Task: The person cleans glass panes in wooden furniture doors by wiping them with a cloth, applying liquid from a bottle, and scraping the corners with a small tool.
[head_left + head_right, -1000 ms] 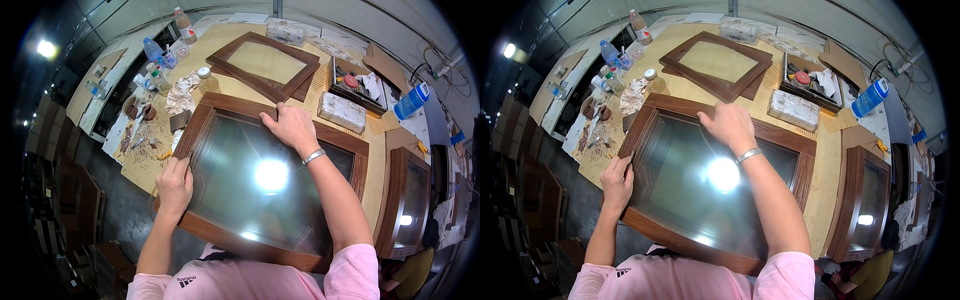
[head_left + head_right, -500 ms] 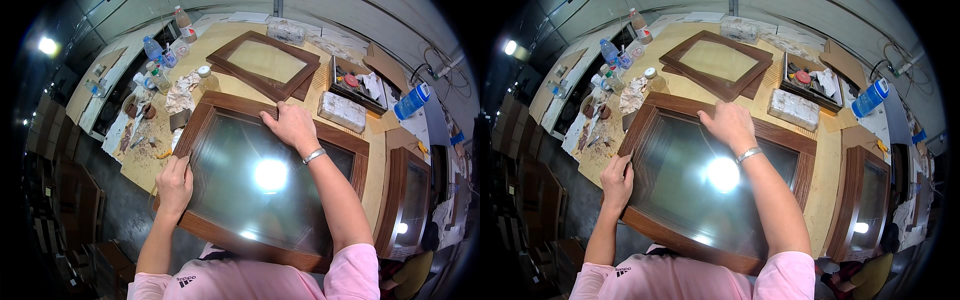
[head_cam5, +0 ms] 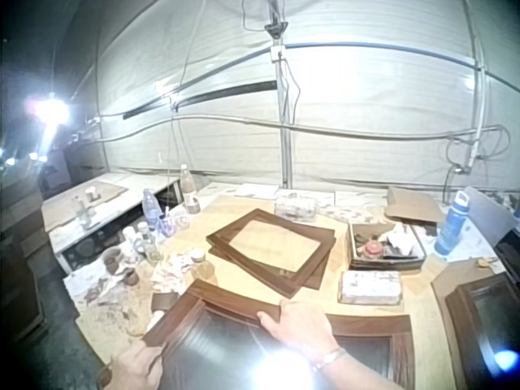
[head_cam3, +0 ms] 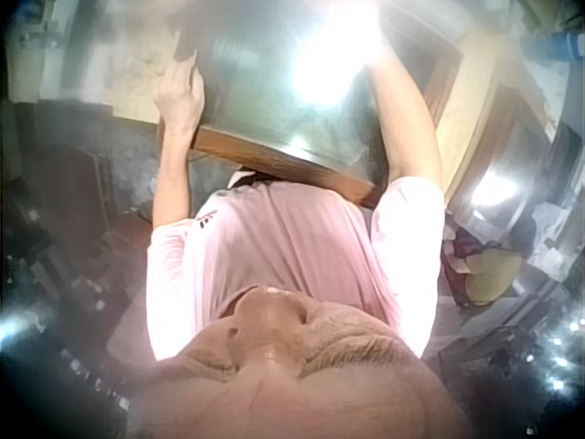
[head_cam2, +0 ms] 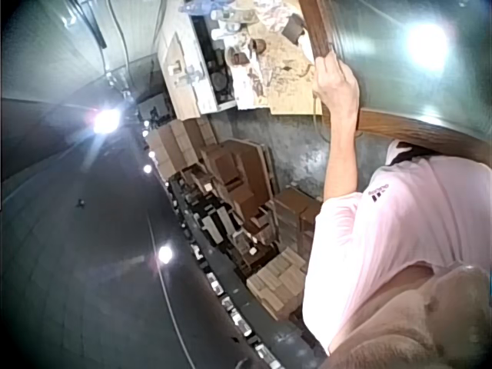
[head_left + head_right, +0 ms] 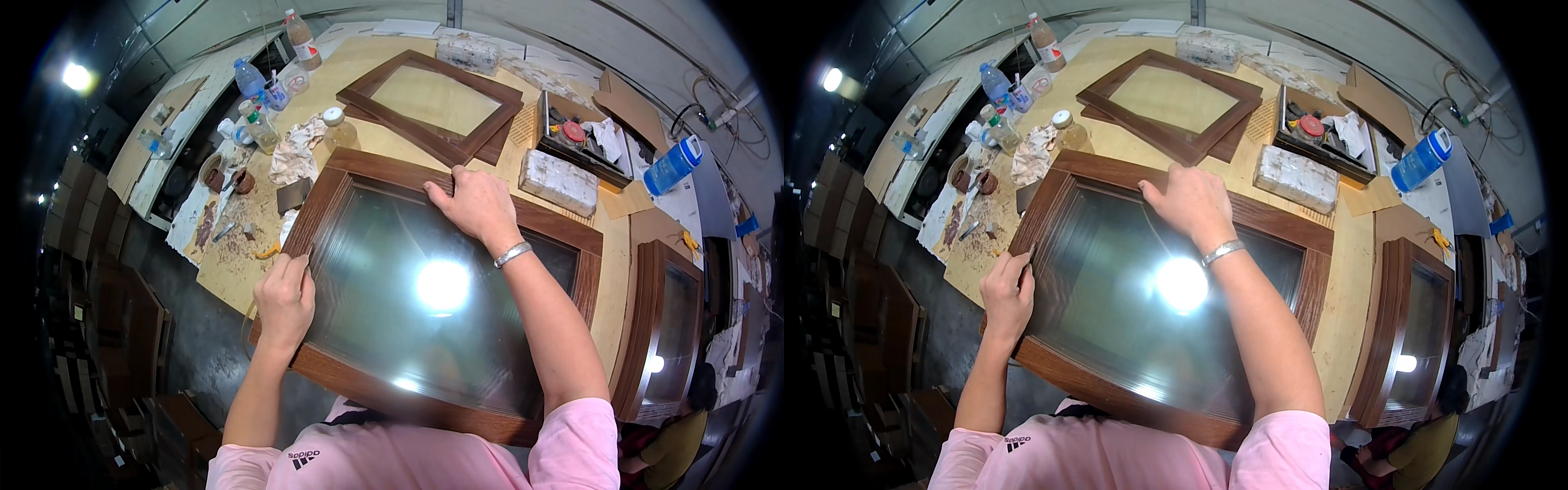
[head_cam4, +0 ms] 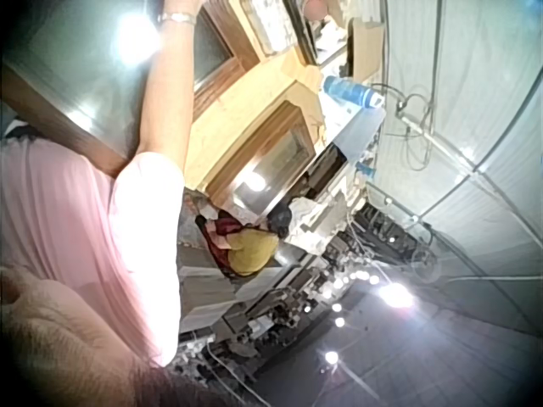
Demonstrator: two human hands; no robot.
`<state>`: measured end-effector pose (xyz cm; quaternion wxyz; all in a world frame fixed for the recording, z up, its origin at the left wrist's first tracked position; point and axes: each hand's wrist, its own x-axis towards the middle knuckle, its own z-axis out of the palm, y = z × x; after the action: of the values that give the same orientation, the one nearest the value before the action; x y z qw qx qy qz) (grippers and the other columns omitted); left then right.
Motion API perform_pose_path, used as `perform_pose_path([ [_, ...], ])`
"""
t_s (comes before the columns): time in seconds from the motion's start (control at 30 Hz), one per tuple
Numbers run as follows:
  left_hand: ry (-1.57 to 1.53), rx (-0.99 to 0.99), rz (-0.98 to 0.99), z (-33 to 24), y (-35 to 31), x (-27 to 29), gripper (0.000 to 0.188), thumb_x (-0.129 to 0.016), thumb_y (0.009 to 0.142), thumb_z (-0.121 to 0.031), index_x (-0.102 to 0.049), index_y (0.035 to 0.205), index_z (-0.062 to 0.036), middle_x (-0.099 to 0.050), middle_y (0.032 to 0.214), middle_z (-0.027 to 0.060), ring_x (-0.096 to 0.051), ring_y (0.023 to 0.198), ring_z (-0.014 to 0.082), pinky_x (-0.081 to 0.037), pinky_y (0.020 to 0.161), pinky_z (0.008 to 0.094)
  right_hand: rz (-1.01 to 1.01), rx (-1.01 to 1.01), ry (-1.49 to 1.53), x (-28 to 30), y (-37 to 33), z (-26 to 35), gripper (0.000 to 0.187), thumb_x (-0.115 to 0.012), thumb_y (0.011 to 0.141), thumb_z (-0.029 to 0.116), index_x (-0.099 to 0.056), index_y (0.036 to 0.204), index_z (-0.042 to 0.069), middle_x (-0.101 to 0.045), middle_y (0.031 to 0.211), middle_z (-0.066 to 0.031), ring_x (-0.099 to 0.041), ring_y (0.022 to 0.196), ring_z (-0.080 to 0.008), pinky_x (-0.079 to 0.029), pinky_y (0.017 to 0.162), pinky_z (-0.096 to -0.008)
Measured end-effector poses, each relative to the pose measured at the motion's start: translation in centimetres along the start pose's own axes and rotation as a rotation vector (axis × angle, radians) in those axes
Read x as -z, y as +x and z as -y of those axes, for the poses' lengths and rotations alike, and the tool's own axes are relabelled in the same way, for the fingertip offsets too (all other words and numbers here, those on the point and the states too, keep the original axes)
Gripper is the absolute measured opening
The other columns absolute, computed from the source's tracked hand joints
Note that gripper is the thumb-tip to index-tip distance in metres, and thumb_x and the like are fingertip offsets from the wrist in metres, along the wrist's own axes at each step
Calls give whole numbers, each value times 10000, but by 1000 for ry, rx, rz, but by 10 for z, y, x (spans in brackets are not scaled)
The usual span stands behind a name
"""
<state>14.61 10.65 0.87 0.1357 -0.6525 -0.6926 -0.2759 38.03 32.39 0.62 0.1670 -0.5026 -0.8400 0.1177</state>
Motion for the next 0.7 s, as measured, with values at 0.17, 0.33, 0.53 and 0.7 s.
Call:
perform_pose_path([
  [0.17, -24, 18, 4, 1, 0, 0, 174, -670, 792, 43, -668, 960, -1, -584, 801, 147, -617, 690, 357, -489, 616, 444, 2, -2, -3, -1, 0, 2, 582, -583, 910, 543, -675, 847, -29, -694, 790, -257, -685, 823, -423, -534, 816, -508],
  [0.33, -183, 89, 69, 4, 4, 4, 157, -667, 800, 37, -676, 953, 1, -597, 794, 152, -622, 683, 350, -486, 609, 422, 1, -5, -18, -1, 0, 0, 582, -580, 913, 543, -675, 847, -28, -695, 789, -258, -688, 821, -424, -536, 813, -507],
  [0.53, -291, 246, 47, 12, 10, 10, 137, -662, 807, 35, -711, 934, 17, -618, 766, 147, -621, 646, 292, -482, 609, 369, 70, -37, -24, 5, 2, 5, 568, -582, 919, 529, -685, 905, -30, -710, 865, -251, -692, 890, -406, -536, 854, -485],
  [0.7, -618, 207, 295, 3, 21, 28, 107, -722, 812, 12, -717, 917, 36, -576, 739, 43, -561, 714, 152, -428, 662, 270, 41, -39, -20, 2, 2, 0, 569, -579, 918, 534, -686, 911, -25, -705, 841, -252, -691, 868, -409, -542, 823, -489],
])
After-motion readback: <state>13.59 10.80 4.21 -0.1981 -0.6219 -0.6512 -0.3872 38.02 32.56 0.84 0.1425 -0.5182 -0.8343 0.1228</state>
